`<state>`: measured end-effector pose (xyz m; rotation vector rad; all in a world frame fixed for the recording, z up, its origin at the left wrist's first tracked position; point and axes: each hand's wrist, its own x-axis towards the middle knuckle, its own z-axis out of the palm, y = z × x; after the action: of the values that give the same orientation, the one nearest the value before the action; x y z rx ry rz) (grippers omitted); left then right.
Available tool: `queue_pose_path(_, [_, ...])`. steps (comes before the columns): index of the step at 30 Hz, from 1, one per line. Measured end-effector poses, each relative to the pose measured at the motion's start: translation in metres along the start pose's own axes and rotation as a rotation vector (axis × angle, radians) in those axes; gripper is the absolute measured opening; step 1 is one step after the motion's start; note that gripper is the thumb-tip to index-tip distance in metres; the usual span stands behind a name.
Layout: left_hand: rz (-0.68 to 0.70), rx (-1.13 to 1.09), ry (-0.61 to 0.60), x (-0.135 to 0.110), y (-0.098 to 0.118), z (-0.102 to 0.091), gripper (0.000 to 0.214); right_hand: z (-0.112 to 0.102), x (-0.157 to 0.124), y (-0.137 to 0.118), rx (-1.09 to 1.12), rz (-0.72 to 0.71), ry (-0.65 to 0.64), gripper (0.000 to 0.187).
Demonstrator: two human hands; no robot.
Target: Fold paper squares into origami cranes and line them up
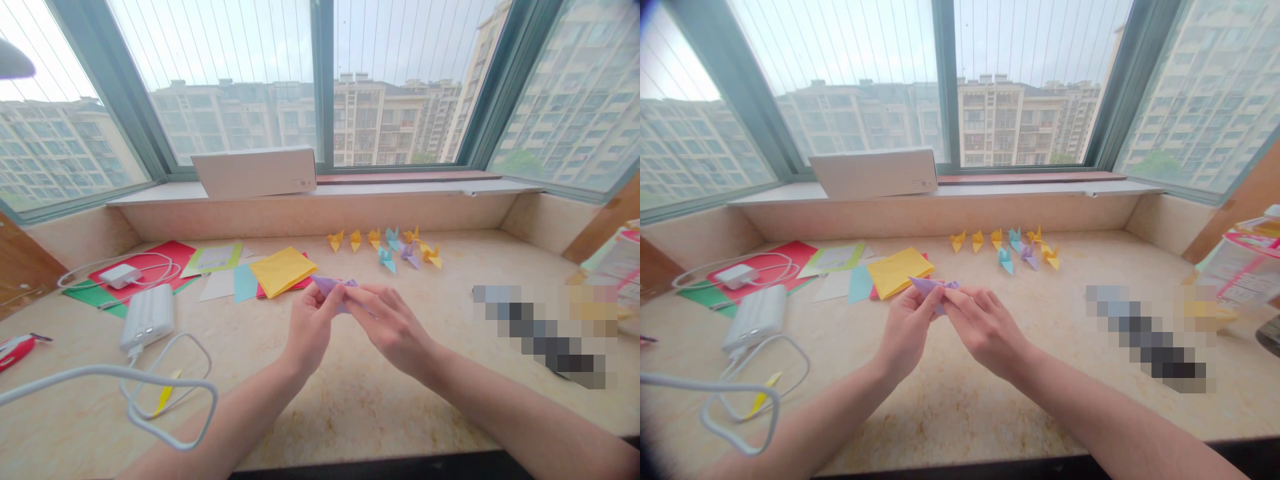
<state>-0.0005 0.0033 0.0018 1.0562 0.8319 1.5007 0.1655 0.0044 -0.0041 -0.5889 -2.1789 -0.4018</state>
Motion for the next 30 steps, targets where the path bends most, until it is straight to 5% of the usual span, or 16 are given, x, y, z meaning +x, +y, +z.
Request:
queue_pose_path(15, [0.015,-0.035,0.027,0.001,0.000,-0.002,0.020,0.002,0.004,-0.004,0.128,0.142,0.051,0.041])
queue_pose_path(22, [0.165,0.154,0.027,0.000,0.004,-0.002,0.015,0.001,0.011,-0.005,0.396,0.587,0.165,0.005])
queue_pose_path(26, [0.178,0.139,0.027,-0.003,0.005,0.001,0.020,0.005,0.011,-0.004,0.542,0.835,0.110,0.020])
queue_pose_path(30, [0.118,0.100,0.046,-0.002,0.000,-0.001,0.024,0.012,0.009,-0.003,0.726,0.930,0.082,0.024])
